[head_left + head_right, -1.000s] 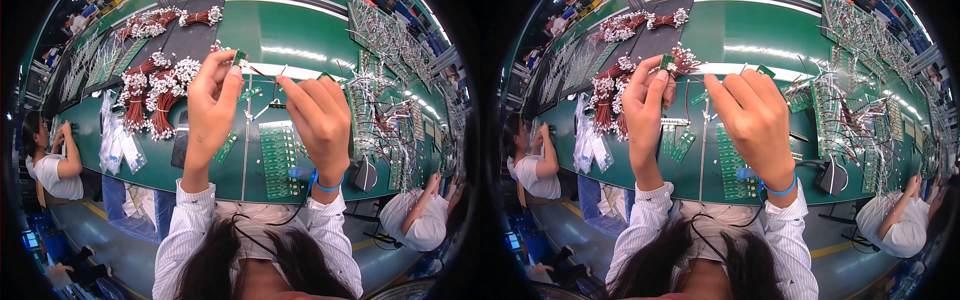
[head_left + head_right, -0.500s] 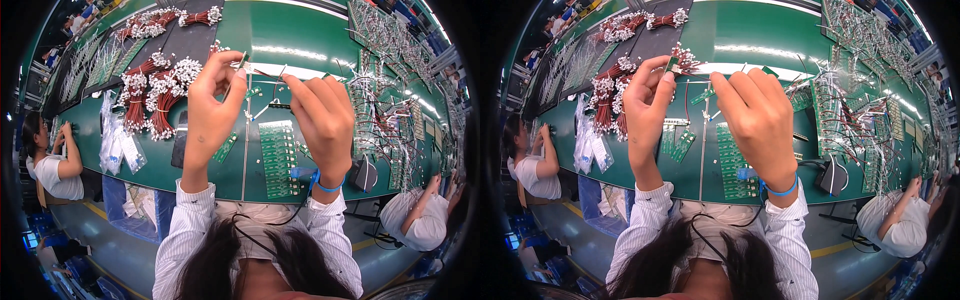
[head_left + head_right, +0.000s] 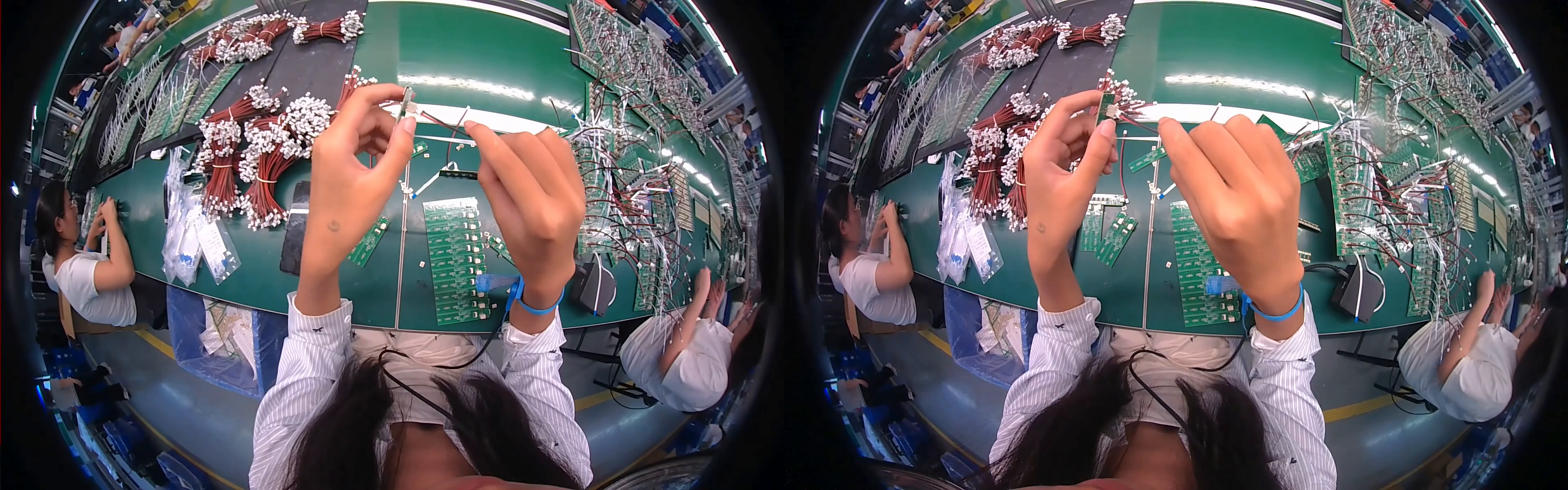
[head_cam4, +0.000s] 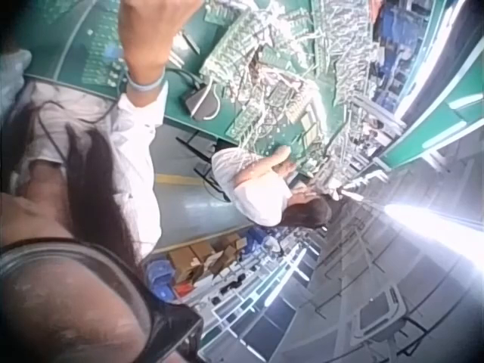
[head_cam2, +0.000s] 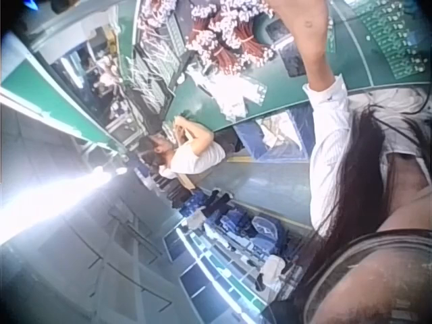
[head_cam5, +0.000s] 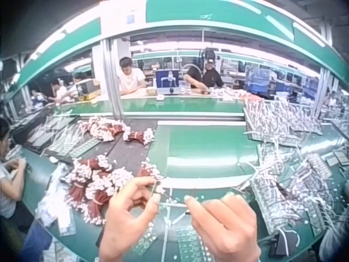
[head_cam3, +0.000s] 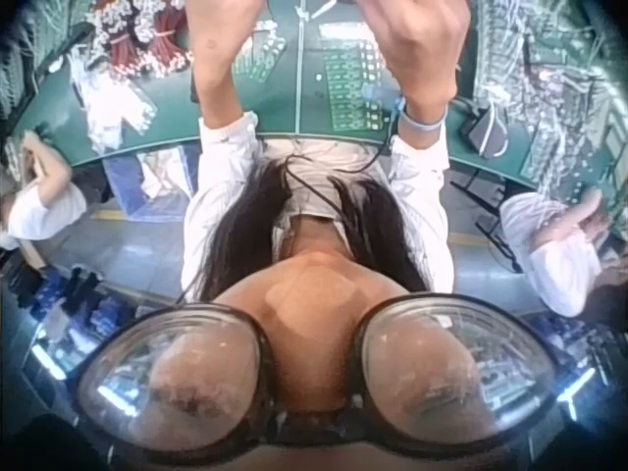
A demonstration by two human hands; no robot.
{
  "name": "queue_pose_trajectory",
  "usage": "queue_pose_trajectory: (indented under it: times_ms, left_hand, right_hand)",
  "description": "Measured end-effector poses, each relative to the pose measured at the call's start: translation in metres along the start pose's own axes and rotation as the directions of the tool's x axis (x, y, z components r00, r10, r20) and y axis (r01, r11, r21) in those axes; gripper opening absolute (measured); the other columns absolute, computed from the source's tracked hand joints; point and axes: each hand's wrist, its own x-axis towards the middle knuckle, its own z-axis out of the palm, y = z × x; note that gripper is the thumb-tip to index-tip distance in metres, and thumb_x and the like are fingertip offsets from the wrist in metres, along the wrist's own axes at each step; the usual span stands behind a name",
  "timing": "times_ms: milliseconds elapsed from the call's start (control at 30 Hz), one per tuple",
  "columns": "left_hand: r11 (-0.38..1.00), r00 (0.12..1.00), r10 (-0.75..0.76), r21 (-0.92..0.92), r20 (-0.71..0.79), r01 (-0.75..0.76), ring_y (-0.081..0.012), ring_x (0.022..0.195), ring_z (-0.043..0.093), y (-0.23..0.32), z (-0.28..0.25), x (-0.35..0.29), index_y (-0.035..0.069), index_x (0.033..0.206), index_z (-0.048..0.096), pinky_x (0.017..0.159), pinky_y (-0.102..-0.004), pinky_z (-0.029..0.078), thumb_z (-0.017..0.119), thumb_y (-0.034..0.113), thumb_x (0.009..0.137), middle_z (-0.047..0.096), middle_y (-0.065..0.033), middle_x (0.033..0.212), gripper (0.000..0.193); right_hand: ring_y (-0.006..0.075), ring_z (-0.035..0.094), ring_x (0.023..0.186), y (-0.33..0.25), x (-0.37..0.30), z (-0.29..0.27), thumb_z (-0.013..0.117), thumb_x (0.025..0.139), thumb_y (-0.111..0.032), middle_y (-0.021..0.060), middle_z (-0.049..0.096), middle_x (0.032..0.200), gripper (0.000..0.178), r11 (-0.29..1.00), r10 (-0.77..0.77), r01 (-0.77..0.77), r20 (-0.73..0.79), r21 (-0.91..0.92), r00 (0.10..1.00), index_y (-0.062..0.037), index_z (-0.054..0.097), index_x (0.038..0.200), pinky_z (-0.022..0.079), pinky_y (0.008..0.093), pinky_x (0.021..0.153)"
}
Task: The person assembles electronic components by plugging wire harnesses and ribbon cables into small circuit boards by hand, handling and flexing a panel of boards, and connecting additional wires to individual boards.
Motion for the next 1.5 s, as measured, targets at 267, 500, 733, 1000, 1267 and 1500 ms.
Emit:
queue_pose_trajectory:
  times_ms: [267,500,733,1000,1267,1500]
  left_hand:
    - [0.993,0.991,-0.114,-0.036,0.064,0.116,-0.0034,0.06,0.047,0.0,-0.006,0.001,-0.004,0.101,0.052,0.052,-0.0196,0.037,0.053,0.007,0.085,0.056,-0.0009,0.068,0.019]
    - [0.988,0.983,-0.156,0.001,0.093,0.157,-0.0036,0.06,0.047,0.002,-0.008,0.002,-0.004,0.099,0.053,0.052,-0.0196,0.037,0.054,0.007,0.084,0.056,-0.0007,0.067,0.018]
    - [0.998,0.995,-0.019,0.06,0.094,0.014,-0.0034,0.057,0.045,-0.005,-0.006,0.003,-0.003,0.098,0.053,0.049,-0.0193,0.034,0.056,0.005,0.08,0.053,-0.0001,0.062,0.02]
    - [0.996,0.998,0.025,0.088,0.061,-0.03,-0.0026,0.056,0.043,-0.004,-0.004,0.003,-0.003,0.097,0.054,0.049,-0.0186,0.034,0.059,0.006,0.078,0.051,0.0013,0.061,0.021]
    - [0.985,0.995,0.102,0.142,-0.015,-0.099,-0.0026,0.055,0.045,-0.006,-0.003,0.003,-0.003,0.097,0.058,0.049,-0.0183,0.037,0.061,0.007,0.076,0.053,0.0006,0.063,0.023]
    - [0.968,0.99,0.123,0.228,-0.063,-0.105,-0.0021,0.054,0.046,0.005,0.002,0.001,-0.003,0.099,0.061,0.049,-0.018,0.038,0.062,0.006,0.074,0.055,-0.0005,0.062,0.026]
  right_hand:
    - [0.0162,0.045,0.06,-0.002,0.001,-0.003,0.061,0.057,-0.005,0.0025,0.046,0.066,0.03,0.995,-0.096,0.096,0.022,-0.006,0.995,0.0,0.062,0.087,0.036,0.0294,0.051]
    - [0.0165,0.045,0.06,-0.002,0.0,0.0,0.062,0.057,-0.005,0.0022,0.046,0.067,0.03,0.993,-0.119,0.119,0.009,-0.021,0.993,-0.0002,0.062,0.086,0.037,0.0296,0.052]
    - [0.0167,0.045,0.062,-0.003,0.0,-0.001,0.063,0.057,-0.005,0.0022,0.045,0.066,0.029,0.997,-0.071,0.071,0.048,-0.009,0.996,-0.0008,0.062,0.086,0.036,0.0296,0.053]
    - [0.0173,0.046,0.063,-0.004,0.001,-0.002,0.065,0.056,-0.004,0.0022,0.045,0.066,0.031,0.999,-0.048,0.048,0.054,0.011,0.997,-0.0014,0.062,0.087,0.036,0.03,0.054]
    - [0.0174,0.046,0.063,-0.006,0.001,-0.005,0.064,0.056,-0.004,0.0023,0.045,0.067,0.032,0.999,-0.036,0.036,0.074,0.003,0.997,-0.0006,0.062,0.087,0.037,0.0297,0.054]
    - [0.0172,0.046,0.061,-0.006,0.0,-0.004,0.062,0.056,-0.005,0.0024,0.045,0.067,0.032,0.997,-0.074,0.074,0.043,-0.002,0.996,-0.0002,0.061,0.088,0.037,0.0301,0.053]
